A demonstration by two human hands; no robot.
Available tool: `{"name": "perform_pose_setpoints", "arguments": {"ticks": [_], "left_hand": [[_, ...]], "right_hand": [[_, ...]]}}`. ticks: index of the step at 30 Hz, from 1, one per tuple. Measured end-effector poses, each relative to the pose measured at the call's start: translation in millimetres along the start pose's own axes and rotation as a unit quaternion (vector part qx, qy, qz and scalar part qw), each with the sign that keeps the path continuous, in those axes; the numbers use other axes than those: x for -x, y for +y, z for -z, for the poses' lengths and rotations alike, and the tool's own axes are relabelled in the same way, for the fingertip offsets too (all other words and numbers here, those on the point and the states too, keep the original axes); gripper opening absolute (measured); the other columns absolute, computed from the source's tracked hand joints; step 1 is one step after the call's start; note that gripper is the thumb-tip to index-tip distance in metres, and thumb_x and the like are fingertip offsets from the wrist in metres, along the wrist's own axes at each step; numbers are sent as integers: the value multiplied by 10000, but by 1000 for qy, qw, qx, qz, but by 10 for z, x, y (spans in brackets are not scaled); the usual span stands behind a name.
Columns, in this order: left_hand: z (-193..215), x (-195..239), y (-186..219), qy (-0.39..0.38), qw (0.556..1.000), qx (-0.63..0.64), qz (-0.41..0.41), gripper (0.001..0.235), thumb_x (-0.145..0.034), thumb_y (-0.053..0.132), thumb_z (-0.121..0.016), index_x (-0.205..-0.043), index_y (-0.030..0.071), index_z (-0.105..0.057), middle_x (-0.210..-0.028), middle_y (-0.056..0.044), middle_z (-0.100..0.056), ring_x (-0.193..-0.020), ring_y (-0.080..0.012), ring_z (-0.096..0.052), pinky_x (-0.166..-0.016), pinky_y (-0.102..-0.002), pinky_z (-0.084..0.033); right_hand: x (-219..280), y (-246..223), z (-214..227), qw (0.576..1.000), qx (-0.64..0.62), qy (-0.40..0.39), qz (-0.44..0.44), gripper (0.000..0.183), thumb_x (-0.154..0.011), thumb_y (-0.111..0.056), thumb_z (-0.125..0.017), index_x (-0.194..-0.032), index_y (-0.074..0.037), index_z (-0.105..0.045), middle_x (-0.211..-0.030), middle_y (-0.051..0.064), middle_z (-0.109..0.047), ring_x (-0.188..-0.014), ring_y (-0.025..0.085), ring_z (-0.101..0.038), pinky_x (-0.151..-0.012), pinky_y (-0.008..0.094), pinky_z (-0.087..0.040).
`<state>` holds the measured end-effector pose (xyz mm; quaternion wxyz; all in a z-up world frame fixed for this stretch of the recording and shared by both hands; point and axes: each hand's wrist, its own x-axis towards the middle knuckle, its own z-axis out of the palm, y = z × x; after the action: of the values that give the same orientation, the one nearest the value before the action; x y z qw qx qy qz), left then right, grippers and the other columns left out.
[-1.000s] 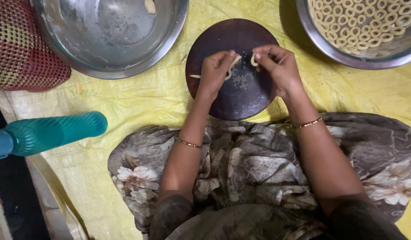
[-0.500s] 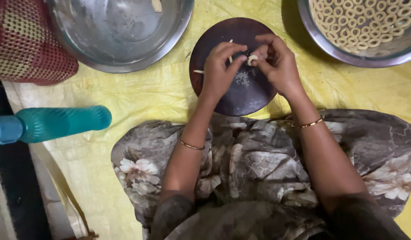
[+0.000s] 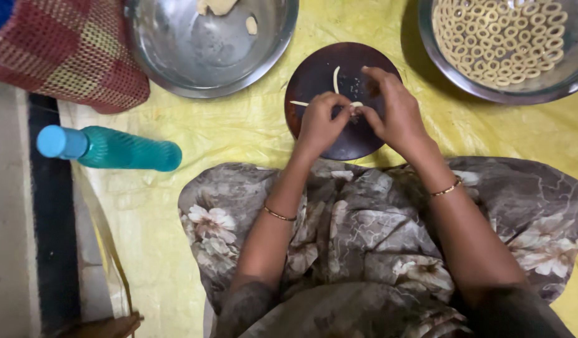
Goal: The person sits on the floor and repeatedly rolls small pieces of dough into thin strips on a wooden board, then joins the ends to form rings. The finished rings are placed into a large metal tray beside the work area.
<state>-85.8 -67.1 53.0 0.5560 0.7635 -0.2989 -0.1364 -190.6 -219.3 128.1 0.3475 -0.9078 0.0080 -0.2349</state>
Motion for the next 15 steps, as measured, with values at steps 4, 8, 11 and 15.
{"name": "perform_pose_setpoints", "arguments": {"ticks": [4, 8, 11, 15], "left_hand": [[62, 127, -210, -31, 959, 263, 99, 158, -964, 157, -747, -1036, 17, -746, -1005, -51, -740, -937, -114, -648, -842, -257, -514], [205, 278, -269, -41, 880, 428, 201, 156, -989, 207, -694, -1055, 68, -722, -1095, -35, -736, -1014, -127, -671, -886, -344, -560], [261, 355, -230, -38, 848, 483, 213, 172, -1003, 231, -681, -1079, 78, -704, -1119, -45, -726, -1053, -148, -668, -913, -405, -567], [274, 433, -176, -35, 832, 516, 203, 182, -1000, 231, -690, -1090, 73, -706, -1121, -55, -723, -1069, -176, -669, -918, -413, -557]], "right_hand": [[76, -68, 99, 1000, 6, 27, 8, 601, -892, -50, -805, -1425, -28, -528, -1178, 191, -656, -1037, 342, -661, -913, 427, -523], [236, -110, 96, 999, 34, 13, -4, 549, -887, -85, -809, -1381, -32, -577, -1125, 178, -656, -1007, 339, -661, -891, 430, -514], [316, -134, 73, 998, 59, -18, -28, 528, -886, -111, -806, -1367, -39, -601, -1043, 160, -655, -969, 340, -657, -870, 439, -501], [372, -182, 38, 999, 46, -24, -12, 484, -873, -126, -793, -1316, -33, -619, -1067, 159, -662, -981, 332, -666, -878, 446, -486]]}}
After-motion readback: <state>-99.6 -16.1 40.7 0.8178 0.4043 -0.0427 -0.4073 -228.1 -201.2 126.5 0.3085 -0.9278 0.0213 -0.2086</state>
